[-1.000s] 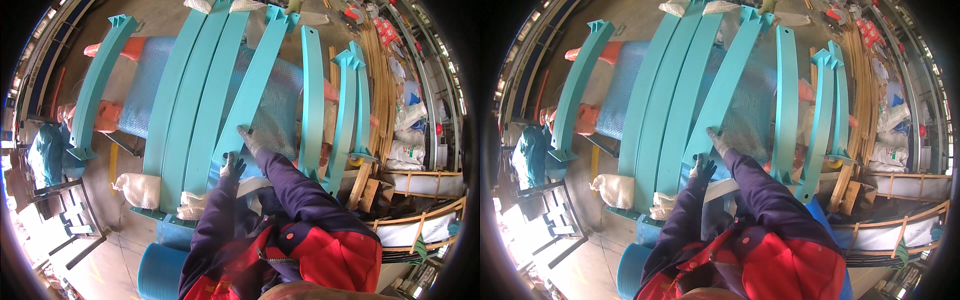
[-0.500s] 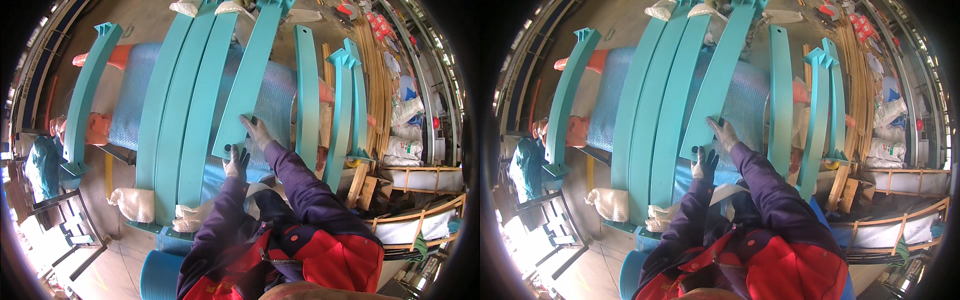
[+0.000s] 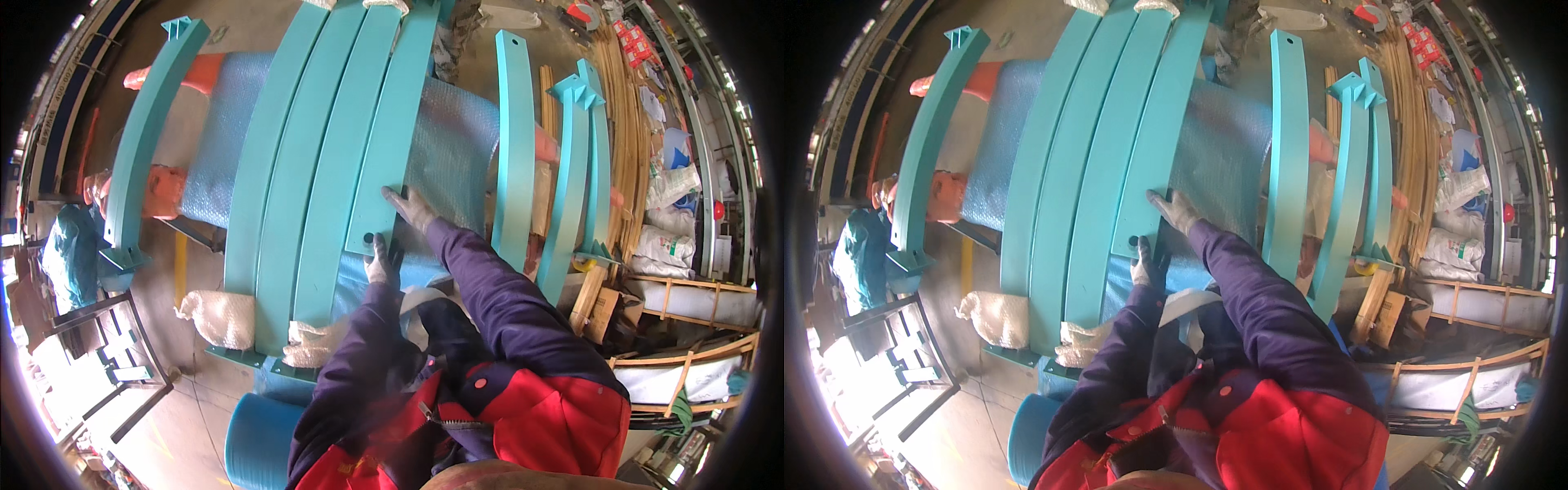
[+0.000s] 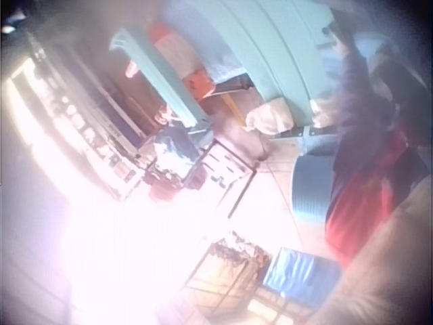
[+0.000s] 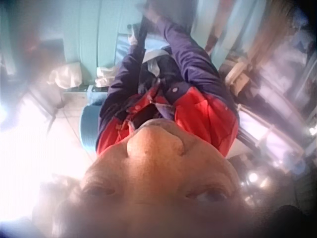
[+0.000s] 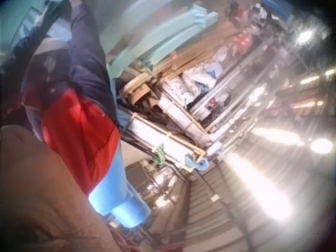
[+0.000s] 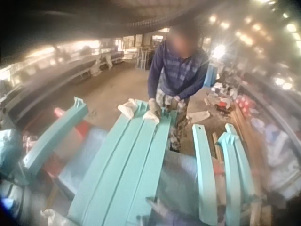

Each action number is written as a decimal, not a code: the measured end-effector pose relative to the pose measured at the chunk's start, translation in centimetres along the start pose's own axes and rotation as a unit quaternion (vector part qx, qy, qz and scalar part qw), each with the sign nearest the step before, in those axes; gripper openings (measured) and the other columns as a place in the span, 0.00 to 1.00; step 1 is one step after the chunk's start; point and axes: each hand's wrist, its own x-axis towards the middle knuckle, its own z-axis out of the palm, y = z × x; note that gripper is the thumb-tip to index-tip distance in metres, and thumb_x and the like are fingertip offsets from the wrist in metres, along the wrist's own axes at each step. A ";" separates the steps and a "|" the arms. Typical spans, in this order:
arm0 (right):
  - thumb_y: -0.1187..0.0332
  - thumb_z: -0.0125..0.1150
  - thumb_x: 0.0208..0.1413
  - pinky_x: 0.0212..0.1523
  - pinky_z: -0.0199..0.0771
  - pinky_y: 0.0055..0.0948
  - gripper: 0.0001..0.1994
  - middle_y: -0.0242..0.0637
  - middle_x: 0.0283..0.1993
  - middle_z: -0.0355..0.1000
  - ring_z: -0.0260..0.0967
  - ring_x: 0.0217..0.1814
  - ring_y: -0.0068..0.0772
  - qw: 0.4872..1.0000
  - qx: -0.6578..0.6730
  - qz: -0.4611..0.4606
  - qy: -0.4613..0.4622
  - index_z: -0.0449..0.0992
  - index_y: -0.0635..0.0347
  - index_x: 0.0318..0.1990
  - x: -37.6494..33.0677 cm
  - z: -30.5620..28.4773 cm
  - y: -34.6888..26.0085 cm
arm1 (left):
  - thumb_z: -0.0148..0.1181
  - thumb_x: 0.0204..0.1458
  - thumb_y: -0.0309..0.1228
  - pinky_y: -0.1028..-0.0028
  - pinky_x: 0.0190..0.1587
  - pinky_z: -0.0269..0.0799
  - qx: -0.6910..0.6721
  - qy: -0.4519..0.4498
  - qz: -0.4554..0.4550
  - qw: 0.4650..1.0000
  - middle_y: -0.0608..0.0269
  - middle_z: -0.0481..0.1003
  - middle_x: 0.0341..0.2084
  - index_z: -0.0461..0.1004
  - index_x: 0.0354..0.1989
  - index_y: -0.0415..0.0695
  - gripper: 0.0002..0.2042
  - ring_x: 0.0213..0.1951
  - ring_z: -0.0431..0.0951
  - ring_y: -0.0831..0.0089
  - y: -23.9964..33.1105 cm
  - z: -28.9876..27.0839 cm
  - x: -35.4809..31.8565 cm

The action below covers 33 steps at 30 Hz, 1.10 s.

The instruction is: The person wraps teal metal frames with bubble wrap in a workshop. They pick up each frame, cover it with bubble wrap, and place it back on the work surface, repeating this process for multiple frames.

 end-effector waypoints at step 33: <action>0.35 0.54 0.58 0.59 0.69 0.43 0.39 0.59 0.53 0.75 0.71 0.59 0.58 0.986 -0.154 0.058 -0.024 0.75 0.71 0.53 -0.5 2.2 5.7 | 0.65 0.57 0.42 0.65 0.54 0.73 0.349 0.090 0.053 0.931 0.51 0.72 0.54 0.66 0.61 0.35 0.29 0.53 0.75 0.61 -4.2 -29.1 -9.2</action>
